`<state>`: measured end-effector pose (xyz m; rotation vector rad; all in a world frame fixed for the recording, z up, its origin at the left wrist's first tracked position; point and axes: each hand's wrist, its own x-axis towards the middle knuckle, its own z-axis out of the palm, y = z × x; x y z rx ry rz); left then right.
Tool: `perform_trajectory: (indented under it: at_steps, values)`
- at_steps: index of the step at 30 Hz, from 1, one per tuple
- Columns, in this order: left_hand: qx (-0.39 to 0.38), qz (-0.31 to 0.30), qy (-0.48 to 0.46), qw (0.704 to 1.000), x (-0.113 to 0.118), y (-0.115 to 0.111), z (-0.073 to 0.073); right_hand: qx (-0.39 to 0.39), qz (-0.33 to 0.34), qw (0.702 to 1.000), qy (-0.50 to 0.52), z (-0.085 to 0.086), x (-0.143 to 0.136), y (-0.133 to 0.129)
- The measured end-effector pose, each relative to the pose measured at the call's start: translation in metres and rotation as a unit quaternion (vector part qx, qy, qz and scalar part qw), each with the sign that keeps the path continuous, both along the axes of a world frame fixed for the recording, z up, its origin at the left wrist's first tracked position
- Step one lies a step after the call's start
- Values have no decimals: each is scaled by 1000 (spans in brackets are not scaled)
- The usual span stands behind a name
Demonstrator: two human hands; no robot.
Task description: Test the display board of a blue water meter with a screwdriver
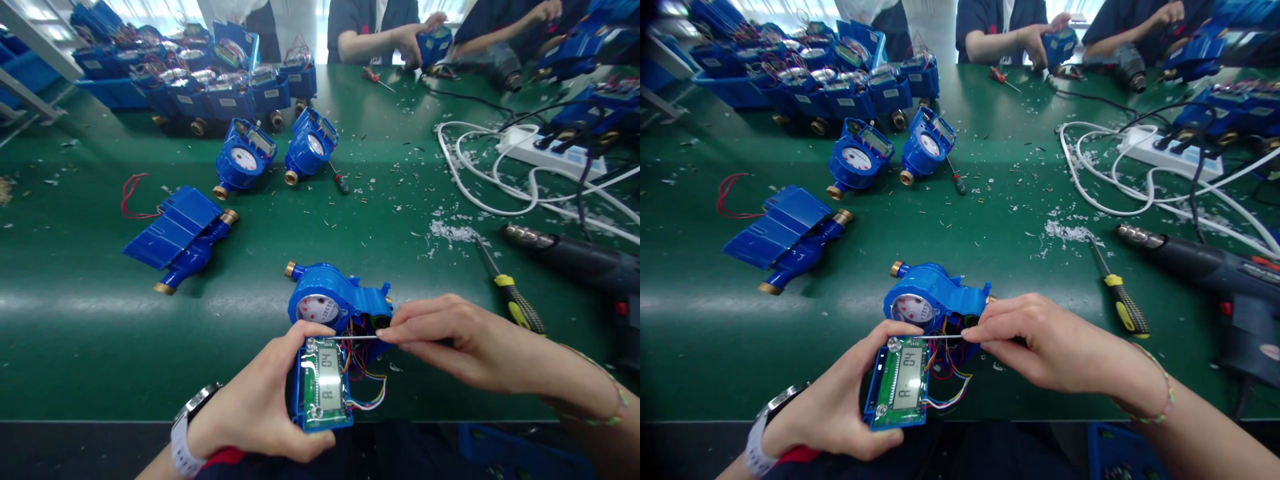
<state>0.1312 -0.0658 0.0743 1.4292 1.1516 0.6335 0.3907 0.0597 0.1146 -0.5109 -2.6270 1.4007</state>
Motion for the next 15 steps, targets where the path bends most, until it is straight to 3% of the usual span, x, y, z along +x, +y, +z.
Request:
perform_trajectory:
  at_steps: [10,15]
  values:
    - [-21,-25,-51,998,1,12,1,16,13,1000,-14,0,7,6]
    - [-12,6,-62,998,1,11,1,144,-27,989,-18,0,10,-15]
